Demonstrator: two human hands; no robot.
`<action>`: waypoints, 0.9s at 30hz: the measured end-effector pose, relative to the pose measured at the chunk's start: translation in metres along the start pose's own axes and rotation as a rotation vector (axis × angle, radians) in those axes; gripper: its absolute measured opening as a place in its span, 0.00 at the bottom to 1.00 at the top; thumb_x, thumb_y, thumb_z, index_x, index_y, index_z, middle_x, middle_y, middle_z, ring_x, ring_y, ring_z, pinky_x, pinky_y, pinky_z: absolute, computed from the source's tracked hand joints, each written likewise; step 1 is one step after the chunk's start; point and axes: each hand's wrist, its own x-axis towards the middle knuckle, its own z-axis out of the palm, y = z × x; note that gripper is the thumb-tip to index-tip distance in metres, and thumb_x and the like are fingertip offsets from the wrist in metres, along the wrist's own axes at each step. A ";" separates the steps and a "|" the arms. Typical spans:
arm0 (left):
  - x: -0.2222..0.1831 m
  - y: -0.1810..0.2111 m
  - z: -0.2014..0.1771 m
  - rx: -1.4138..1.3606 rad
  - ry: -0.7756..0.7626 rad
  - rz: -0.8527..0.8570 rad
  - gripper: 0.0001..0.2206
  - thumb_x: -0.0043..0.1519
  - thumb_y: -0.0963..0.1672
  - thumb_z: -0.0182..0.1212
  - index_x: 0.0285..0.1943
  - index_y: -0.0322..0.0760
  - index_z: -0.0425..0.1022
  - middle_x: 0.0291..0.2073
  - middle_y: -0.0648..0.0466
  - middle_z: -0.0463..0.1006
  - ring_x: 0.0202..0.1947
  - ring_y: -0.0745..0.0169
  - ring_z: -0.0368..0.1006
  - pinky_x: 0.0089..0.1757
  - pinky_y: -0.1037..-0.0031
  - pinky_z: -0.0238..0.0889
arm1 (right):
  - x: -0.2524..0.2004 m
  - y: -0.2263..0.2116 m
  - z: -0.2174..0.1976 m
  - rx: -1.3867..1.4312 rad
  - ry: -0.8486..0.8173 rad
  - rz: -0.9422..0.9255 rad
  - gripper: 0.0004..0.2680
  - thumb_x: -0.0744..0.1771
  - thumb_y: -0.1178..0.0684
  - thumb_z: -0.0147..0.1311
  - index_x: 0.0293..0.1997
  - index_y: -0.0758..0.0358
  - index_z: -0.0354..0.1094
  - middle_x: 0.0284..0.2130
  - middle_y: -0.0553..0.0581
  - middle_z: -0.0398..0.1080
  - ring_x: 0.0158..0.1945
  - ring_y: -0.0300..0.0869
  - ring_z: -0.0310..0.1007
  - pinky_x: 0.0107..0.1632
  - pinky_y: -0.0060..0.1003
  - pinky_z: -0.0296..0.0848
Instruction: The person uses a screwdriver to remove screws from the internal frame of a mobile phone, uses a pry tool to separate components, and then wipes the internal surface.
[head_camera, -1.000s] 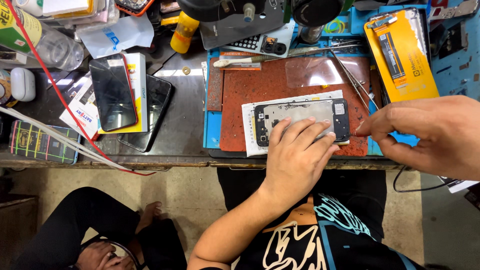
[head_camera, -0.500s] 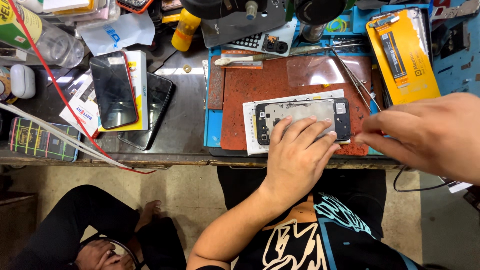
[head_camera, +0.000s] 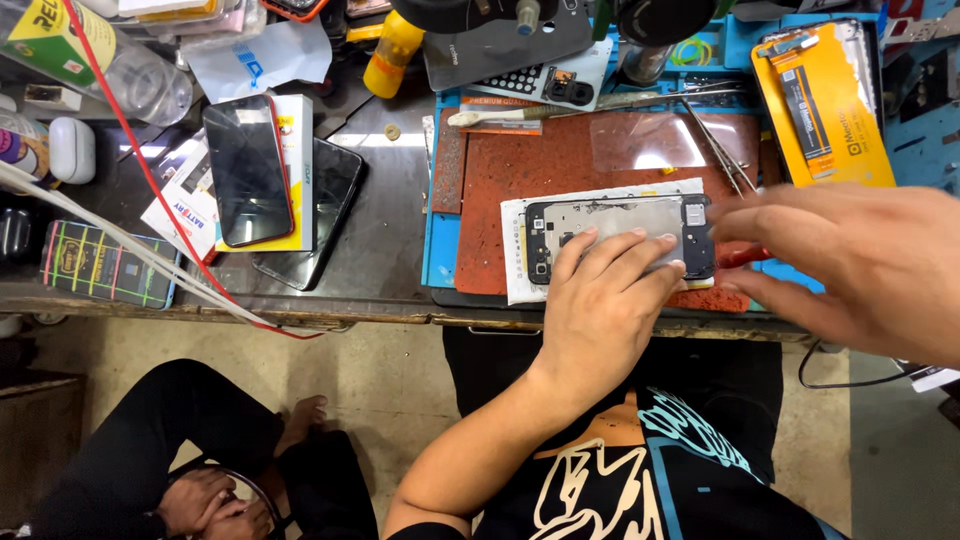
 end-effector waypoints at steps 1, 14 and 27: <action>0.000 0.000 0.000 -0.009 0.003 -0.004 0.07 0.66 0.44 0.63 0.51 0.41 0.80 0.57 0.56 0.78 0.62 0.58 0.71 0.67 0.56 0.52 | -0.001 0.002 0.000 0.052 0.004 -0.043 0.13 0.61 0.43 0.64 0.47 0.52 0.73 0.31 0.48 0.78 0.34 0.42 0.81 0.34 0.38 0.76; 0.001 0.000 0.003 0.020 0.009 0.003 0.07 0.65 0.43 0.63 0.50 0.41 0.80 0.56 0.56 0.79 0.63 0.57 0.71 0.66 0.56 0.53 | -0.001 -0.002 -0.008 -0.096 -0.212 0.106 0.14 0.63 0.38 0.57 0.49 0.45 0.71 0.35 0.42 0.78 0.38 0.37 0.80 0.38 0.35 0.78; 0.001 0.001 0.002 0.046 0.005 0.008 0.08 0.65 0.44 0.64 0.51 0.41 0.81 0.56 0.57 0.79 0.62 0.57 0.71 0.66 0.57 0.52 | 0.000 0.002 -0.009 0.179 -0.075 -0.114 0.12 0.62 0.46 0.60 0.47 0.51 0.73 0.28 0.49 0.78 0.32 0.44 0.80 0.33 0.41 0.77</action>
